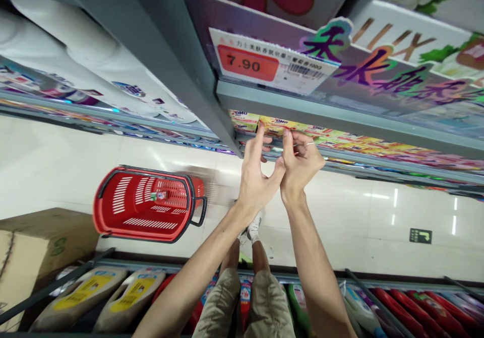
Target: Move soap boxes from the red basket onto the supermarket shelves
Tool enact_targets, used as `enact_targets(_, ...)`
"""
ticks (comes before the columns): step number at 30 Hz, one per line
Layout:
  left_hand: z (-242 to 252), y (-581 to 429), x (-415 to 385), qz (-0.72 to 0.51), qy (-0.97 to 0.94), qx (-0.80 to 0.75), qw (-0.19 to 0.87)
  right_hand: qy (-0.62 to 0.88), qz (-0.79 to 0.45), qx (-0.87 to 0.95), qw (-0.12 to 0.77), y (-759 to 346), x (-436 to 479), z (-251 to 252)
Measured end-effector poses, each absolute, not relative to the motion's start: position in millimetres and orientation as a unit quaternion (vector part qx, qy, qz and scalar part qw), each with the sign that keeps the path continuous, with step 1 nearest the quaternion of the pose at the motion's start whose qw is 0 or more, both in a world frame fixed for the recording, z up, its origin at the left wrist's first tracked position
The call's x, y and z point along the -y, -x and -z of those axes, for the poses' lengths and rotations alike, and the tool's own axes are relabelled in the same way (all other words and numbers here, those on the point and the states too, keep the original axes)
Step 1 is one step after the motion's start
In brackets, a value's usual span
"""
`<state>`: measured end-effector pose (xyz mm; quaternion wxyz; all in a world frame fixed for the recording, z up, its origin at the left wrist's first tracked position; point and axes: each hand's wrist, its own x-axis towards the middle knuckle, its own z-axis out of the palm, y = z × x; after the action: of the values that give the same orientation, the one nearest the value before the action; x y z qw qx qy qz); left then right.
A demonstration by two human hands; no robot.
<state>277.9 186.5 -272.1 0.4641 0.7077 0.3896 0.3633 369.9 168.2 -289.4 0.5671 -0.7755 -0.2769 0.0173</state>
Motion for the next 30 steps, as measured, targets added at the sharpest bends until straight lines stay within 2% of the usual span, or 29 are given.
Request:
enact_targets(11, 272.6, -275.8, -184.8, -0.369, -0.715, -0.384, 0.454, 0.769, -0.033, 0.264, 0.581, -366.4, -163.8, 284.2)
enact_targets(20, 270.9, -270.8, -185.5, -0.411, -0.693, -0.394, 0.442, 0.742, -0.001, 0.264, 0.616, -361.6, -158.2, 270.2)
enact_targets(26, 288.5, -261.9, -189.6, -0.369, -0.654, -0.469, 0.465, 0.792, -0.021, 0.350, 0.500, -367.1, -141.4, 303.0)
enact_targets(30, 298.6, -258.6, -211.9, -0.359, -0.709, -0.450, 0.407, 0.802, 0.001, 0.394, 0.450, -375.4, -138.9, 314.8)
